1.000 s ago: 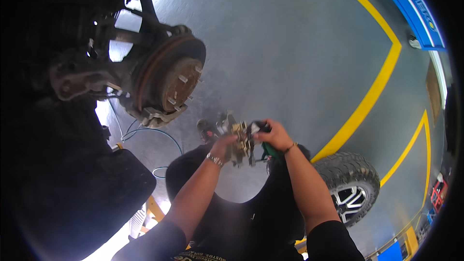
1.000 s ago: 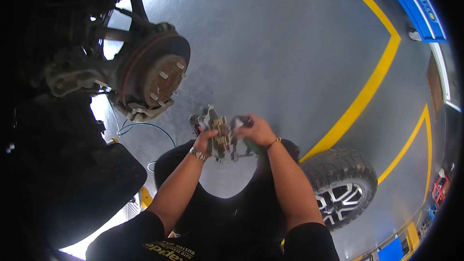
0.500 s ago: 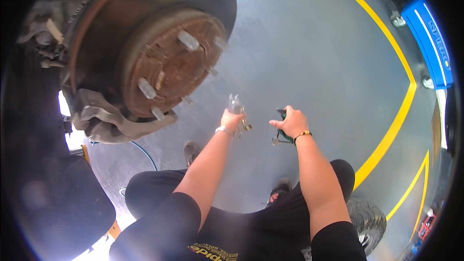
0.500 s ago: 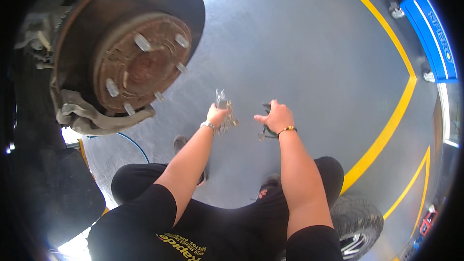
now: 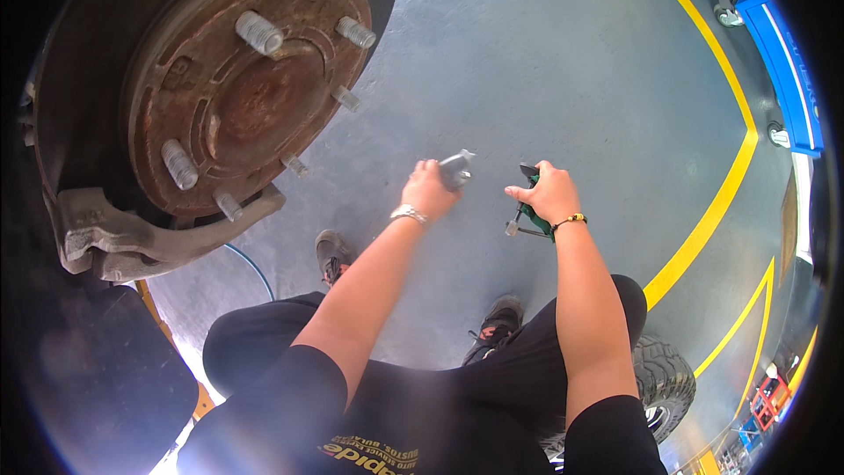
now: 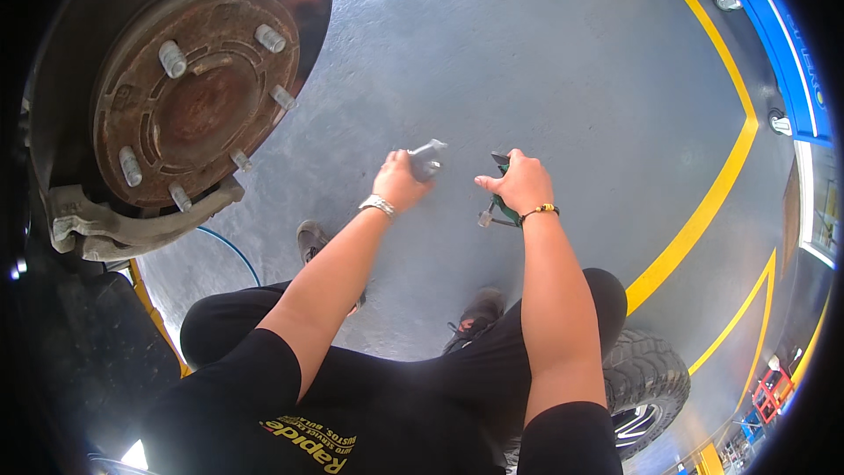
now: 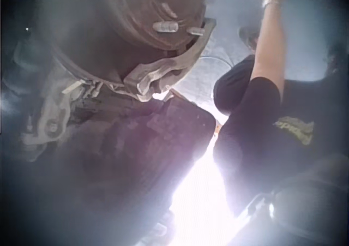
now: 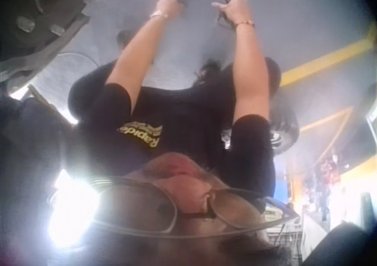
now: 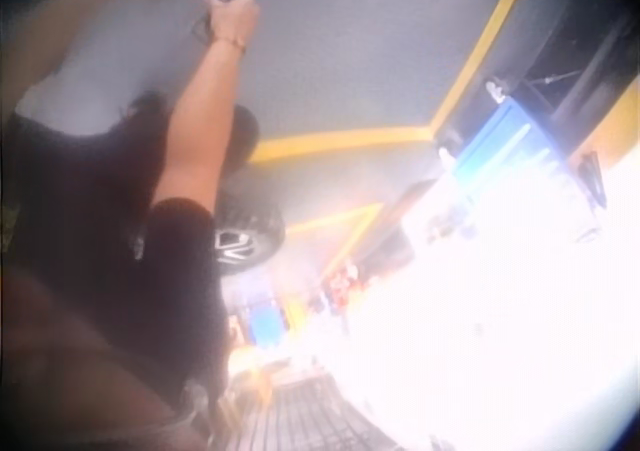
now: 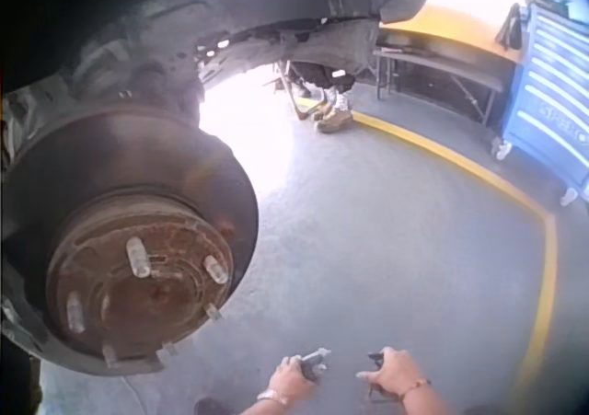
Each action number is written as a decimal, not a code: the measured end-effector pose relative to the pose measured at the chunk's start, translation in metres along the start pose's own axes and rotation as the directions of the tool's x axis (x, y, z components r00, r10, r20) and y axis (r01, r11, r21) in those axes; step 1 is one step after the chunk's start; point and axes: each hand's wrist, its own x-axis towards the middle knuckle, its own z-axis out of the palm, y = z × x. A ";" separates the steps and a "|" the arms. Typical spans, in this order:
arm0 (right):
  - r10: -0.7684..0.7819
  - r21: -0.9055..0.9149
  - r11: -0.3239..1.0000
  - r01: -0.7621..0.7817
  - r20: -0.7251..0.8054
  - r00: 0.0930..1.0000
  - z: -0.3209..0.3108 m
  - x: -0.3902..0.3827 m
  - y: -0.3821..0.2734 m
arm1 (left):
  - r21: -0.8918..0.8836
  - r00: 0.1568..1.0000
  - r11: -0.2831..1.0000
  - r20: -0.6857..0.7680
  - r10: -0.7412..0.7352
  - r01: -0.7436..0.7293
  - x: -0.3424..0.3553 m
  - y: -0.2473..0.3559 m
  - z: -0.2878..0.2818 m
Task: The person cleans brake components with a cloth and spray, then installs new brake pads into the caliper and tightens bolts. The person also applies lubricant to the brake hardware and reassembles the caliper assembly.
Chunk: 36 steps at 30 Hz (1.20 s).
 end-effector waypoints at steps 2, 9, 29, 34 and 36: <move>-0.036 -0.049 0.998 0.034 -0.044 0.998 0.001 0.006 0.003 | 0.046 0.994 0.997 0.088 0.064 -0.069 0.010 0.022 0.019; 0.011 -0.156 0.988 -0.021 -0.063 0.998 0.017 0.003 0.009 | 0.260 0.969 0.935 0.006 0.246 -0.239 0.085 0.054 0.074; 0.154 -0.434 0.896 -0.092 0.109 0.982 0.007 0.011 0.028 | -0.341 0.948 0.886 0.150 -0.279 0.315 -0.080 0.010 -0.007; 0.070 -0.349 0.936 -0.050 0.045 0.997 -0.012 0.000 0.006 | -0.949 0.880 0.249 -0.280 -0.383 -0.194 -0.071 -0.151 -0.185; 0.083 -0.316 0.943 -0.107 -0.089 0.993 -0.028 -0.009 -0.009 | -0.911 0.976 -0.352 -0.194 -0.100 -0.217 -0.085 -0.144 -0.270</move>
